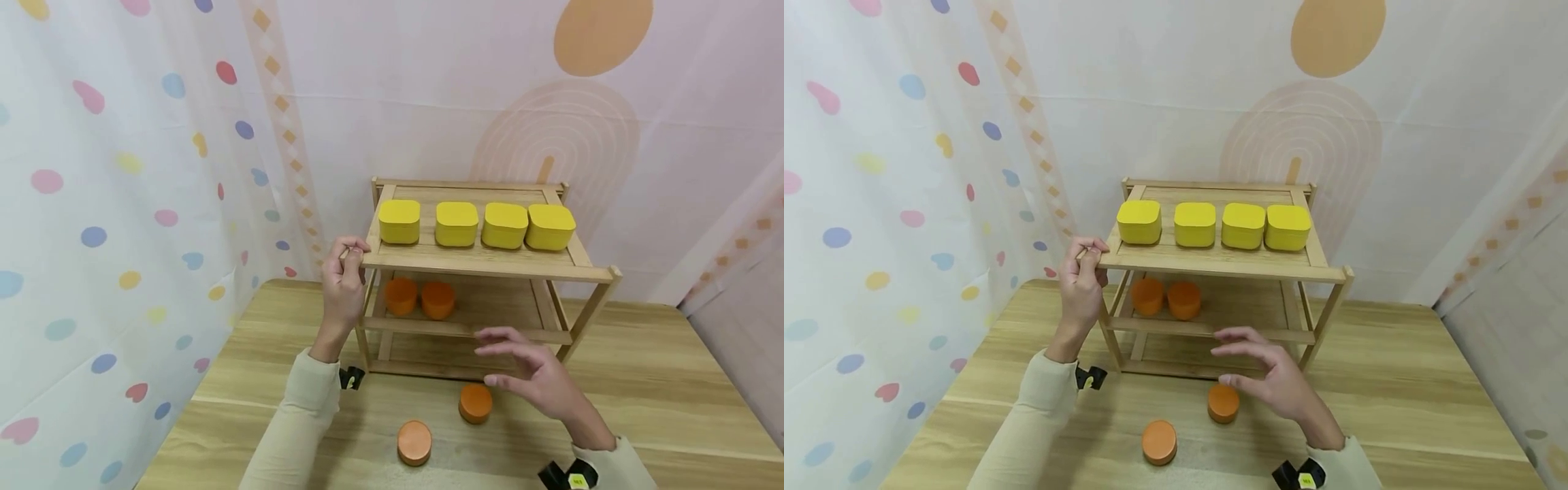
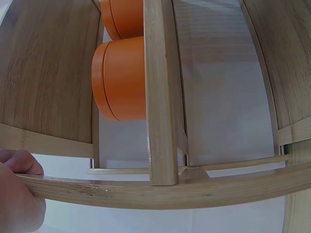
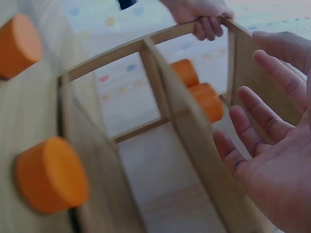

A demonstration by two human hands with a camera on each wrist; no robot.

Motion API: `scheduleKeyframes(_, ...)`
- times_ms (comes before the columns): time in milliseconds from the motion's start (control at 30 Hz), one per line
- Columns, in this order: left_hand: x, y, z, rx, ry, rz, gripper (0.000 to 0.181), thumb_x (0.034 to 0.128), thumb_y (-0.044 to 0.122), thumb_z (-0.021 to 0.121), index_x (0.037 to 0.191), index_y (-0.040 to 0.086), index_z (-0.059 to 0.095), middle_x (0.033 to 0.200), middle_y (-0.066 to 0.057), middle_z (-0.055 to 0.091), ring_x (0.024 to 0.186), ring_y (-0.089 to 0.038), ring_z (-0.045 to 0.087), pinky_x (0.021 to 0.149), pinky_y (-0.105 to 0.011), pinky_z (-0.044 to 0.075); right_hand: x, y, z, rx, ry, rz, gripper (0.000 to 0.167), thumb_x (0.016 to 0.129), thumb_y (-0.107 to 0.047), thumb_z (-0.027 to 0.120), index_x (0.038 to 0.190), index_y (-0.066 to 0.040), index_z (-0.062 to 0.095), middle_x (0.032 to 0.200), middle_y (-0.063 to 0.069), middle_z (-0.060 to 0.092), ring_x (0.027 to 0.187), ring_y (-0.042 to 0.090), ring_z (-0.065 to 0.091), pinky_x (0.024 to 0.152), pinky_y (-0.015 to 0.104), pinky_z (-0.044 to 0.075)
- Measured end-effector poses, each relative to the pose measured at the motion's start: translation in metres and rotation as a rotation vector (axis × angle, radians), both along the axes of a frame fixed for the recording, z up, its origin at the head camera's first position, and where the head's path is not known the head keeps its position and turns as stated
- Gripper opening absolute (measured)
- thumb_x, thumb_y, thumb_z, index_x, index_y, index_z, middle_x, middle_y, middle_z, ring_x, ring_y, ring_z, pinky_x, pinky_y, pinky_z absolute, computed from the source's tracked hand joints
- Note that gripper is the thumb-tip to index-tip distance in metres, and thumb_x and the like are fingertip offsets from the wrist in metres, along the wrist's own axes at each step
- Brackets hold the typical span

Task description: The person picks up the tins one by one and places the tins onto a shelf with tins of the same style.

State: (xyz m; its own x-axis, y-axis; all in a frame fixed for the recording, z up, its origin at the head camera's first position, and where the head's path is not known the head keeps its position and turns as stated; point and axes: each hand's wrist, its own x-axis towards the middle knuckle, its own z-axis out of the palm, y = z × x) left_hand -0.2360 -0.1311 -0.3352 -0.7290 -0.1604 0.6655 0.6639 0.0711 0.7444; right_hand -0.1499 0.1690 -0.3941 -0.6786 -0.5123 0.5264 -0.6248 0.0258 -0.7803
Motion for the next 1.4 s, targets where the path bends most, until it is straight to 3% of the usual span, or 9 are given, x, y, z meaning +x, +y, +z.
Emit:
scheduleKeyframes(233,0.000,0.000,0.001,-0.004,0.012,-0.006,0.023,0.1011,0.010,0.037,0.096,-0.004,0.055,0.048,0.005,0.031,0.040,-0.009,0.027,0.038,-0.022,0.023,0.012,0.015,-0.030,0.025,-0.045,0.007,0.046,0.083,0.014,0.067,0.124,-0.006,0.063,0.138,0.012,0.051,0.131,0.014,0.047,0.109,0.018,0.035)
scheduleKeyframes(467,0.001,0.000,0.002,0.000,0.018,-0.005,0.023,0.1007,0.010,0.037,0.096,-0.005,0.055,0.047,0.005,0.031,0.040,-0.009,0.027,0.038,-0.022,0.023,0.014,0.018,-0.060,0.031,-0.088,-0.031,0.043,0.082,0.013,0.068,0.123,0.001,0.061,0.140,0.015,0.048,0.134,0.010,0.042,0.109,0.015,0.028)
scheduleKeyframes(533,0.002,0.000,0.002,0.001,0.016,-0.004,0.024,0.1008,0.010,0.037,0.096,-0.005,0.055,0.047,0.005,0.031,0.040,-0.009,0.027,0.038,-0.023,0.023,0.015,0.017,-0.067,0.043,-0.108,-0.035,0.041,0.084,0.010,0.068,0.123,0.002,0.061,0.140,0.014,0.048,0.133,0.010,0.043,0.108,0.016,0.029)
scheduleKeyframes(633,0.002,0.000,0.002,0.003,0.010,-0.006,0.023,0.1009,0.010,0.038,0.096,-0.005,0.055,0.047,0.006,0.030,0.040,-0.009,0.027,0.038,-0.022,0.023,0.016,0.014,-0.077,0.074,-0.145,-0.041,0.036,0.088,0.004,0.068,0.123,0.002,0.061,0.138,0.023,0.048,0.130,0.009,0.046,0.106,0.019,0.034)
scheduleKeyframes(867,0.001,-0.001,0.001,0.008,0.009,-0.008,0.023,0.1008,0.009,0.038,0.095,-0.006,0.055,0.047,0.006,0.031,0.040,-0.009,0.028,0.039,-0.022,0.024,0.014,0.008,-0.095,0.093,-0.266,-0.039,0.032,0.091,-0.004,0.068,0.122,-0.003,0.063,0.139,0.034,0.041,0.126,0.002,0.046,0.100,0.025,0.044)
scheduleKeyframes(1167,0.000,0.000,0.000,0.009,0.004,-0.018,0.023,0.1011,0.011,0.039,0.096,-0.005,0.055,0.046,0.005,0.031,0.039,-0.009,0.027,0.037,-0.023,0.023,0.011,0.003,-0.111,0.043,-0.349,-0.010,0.028,0.090,-0.007,0.070,0.117,-0.003,0.066,0.143,0.037,0.036,0.128,0.000,0.045,0.103,0.013,0.037)
scheduleKeyframes(1400,-0.001,0.000,-0.001,-0.008,0.033,-0.011,0.024,0.1012,0.010,0.038,0.096,-0.005,0.055,0.046,0.005,0.031,0.038,-0.007,0.025,0.036,-0.023,0.021,0.008,0.008,-0.121,0.029,-0.446,0.018,0.028,0.090,-0.007,0.069,0.117,0.000,0.066,0.147,0.037,0.034,0.127,-0.005,0.045,0.102,0.013,0.038)
